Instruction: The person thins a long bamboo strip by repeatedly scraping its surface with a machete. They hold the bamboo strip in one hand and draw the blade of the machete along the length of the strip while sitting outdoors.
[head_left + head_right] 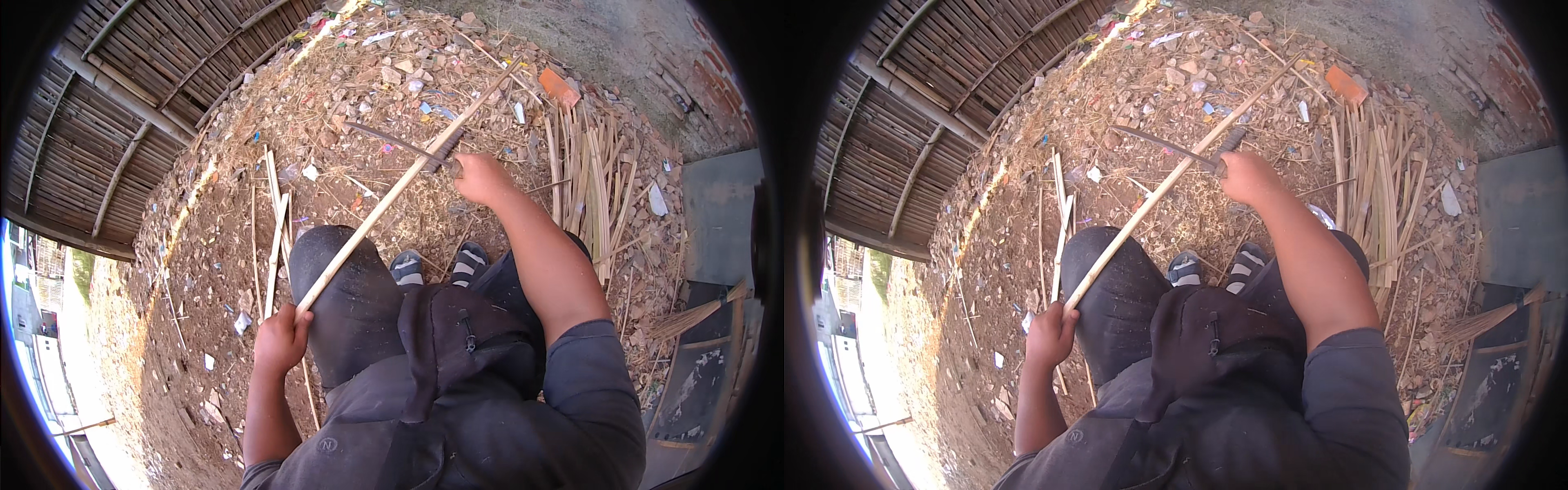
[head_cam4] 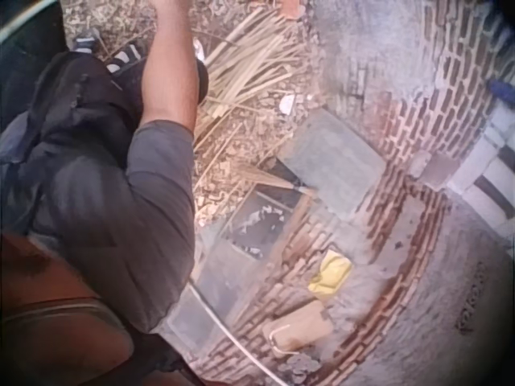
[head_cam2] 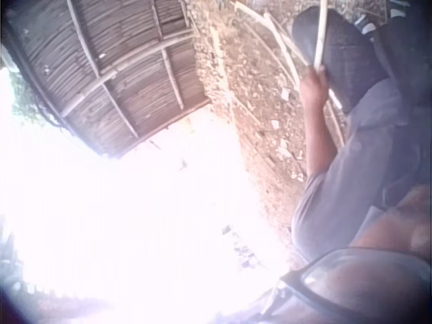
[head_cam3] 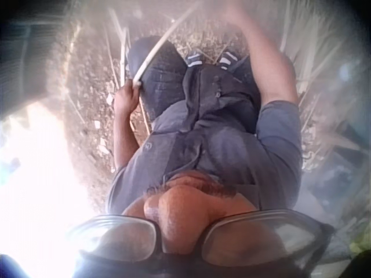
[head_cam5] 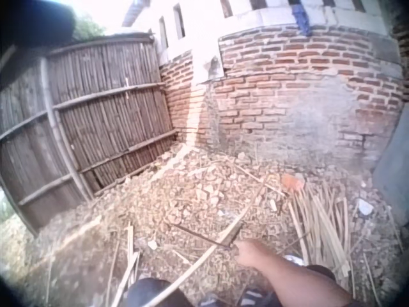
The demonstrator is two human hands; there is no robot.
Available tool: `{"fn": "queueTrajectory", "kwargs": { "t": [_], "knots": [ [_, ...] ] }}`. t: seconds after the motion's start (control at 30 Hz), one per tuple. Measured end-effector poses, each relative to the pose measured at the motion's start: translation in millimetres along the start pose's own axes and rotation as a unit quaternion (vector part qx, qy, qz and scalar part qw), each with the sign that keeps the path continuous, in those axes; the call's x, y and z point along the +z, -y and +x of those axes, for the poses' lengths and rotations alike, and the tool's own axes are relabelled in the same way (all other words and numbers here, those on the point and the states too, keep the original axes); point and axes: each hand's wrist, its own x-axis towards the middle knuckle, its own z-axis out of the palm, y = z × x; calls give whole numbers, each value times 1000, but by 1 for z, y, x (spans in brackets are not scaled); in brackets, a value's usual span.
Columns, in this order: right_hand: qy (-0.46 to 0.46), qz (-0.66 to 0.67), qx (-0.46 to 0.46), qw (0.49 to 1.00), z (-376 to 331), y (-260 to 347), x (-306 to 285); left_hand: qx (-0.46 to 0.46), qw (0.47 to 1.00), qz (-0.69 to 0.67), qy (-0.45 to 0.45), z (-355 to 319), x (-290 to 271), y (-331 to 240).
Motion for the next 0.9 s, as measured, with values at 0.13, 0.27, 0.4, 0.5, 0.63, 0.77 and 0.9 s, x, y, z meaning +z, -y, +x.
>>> {"fn": "queueTrajectory", "kwargs": {
  "t": [0.13, 0.27, 0.4, 0.5, 0.63, 0.77, 0.9],
  "knots": [
    [15, -32, -89, 995, -20, 38, -8, 4, 1000, -20, -7, -7, 2, -1],
    [-60, 37, 20, 997, 0, -1, 1, 9, 996, -85, -2, 3, 8, 2],
    [-69, 17, -1, 997, -8, -1, -2, -14, 1000, 8, 6, 0, 2, -1],
    [-47, -29, -116, 992, -12, 23, -2, -12, 1000, -12, 5, -2, 3, 5],
    [-72, 82, -35, 993, -6, -1, -6, -11, 999, -40, -1, -10, 12, 16],
    [-15, -18, 16, 1000, -1, -11, -12, -23, 1000, 7, -5, -7, 0, 4],
    [-8, -51, -126, 991, -10, 26, 1, -25, 1000, -11, -14, -14, -1, 4]
  ]
}}
